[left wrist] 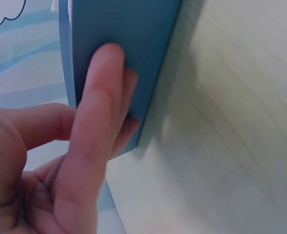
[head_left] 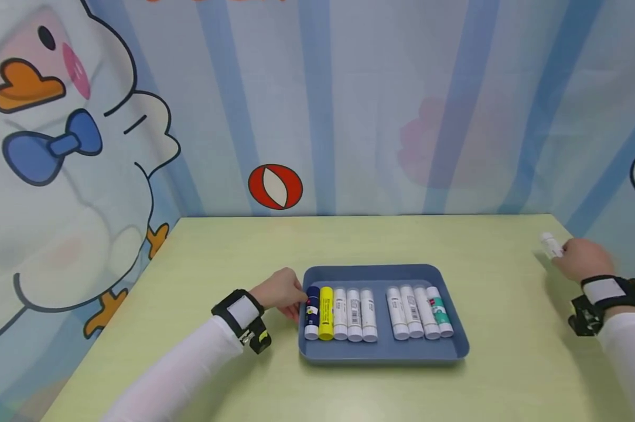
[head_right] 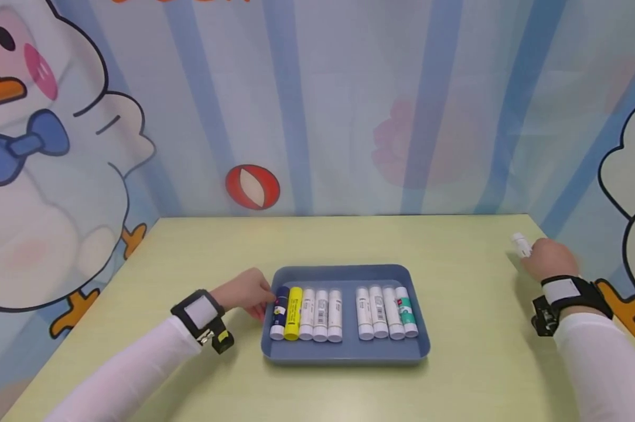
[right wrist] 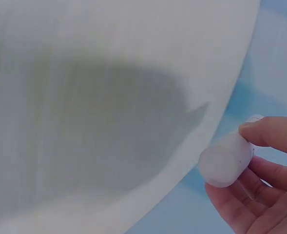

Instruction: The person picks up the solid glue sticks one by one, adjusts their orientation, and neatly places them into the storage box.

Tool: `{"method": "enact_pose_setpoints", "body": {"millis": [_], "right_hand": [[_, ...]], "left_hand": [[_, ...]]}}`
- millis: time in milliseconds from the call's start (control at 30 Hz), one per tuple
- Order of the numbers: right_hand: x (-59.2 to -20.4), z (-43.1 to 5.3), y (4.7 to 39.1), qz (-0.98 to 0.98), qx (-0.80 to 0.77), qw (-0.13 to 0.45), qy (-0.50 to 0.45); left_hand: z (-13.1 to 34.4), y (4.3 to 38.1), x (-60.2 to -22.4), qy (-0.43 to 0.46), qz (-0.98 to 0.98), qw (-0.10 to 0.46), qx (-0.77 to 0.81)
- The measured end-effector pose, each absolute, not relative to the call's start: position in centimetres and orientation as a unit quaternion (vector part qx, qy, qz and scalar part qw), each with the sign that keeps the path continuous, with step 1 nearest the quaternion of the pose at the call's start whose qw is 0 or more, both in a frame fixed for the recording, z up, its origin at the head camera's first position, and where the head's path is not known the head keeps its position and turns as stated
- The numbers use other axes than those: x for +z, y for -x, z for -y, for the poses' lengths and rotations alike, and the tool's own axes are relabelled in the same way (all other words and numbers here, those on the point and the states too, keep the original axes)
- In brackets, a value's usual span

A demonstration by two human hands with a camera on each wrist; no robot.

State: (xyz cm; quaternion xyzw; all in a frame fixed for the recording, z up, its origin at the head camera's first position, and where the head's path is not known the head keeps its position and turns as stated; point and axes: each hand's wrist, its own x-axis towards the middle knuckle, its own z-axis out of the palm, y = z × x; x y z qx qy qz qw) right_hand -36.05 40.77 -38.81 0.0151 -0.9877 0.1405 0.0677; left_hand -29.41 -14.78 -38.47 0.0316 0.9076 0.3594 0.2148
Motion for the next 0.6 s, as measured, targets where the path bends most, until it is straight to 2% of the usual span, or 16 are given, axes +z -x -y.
{"method": "enact_pose_setpoints", "body": {"millis": [200, 333, 467, 600], "right_hand": [[-37.1, -35.3, 36.2, 0.972, 0.188, 0.090, -0.111], [-36.0, -31.3, 35.8, 0.963, 0.214, 0.073, -0.144], [-35.0, -28.2, 35.0, 0.957, 0.228, 0.057, -0.168], [-34.5, -25.9, 34.1, 0.951, 0.231, 0.049, -0.200]], "left_hand": [[15.1, 29.3, -38.4, -0.033, -0.902, 0.227, 0.365], [15.3, 29.7, -37.9, -0.024, -0.910, 0.215, 0.354], [15.2, 30.2, -37.5, -0.018, -0.919, 0.175, 0.353], [14.8, 30.6, -36.9, -0.023, -0.933, 0.103, 0.343]]}}
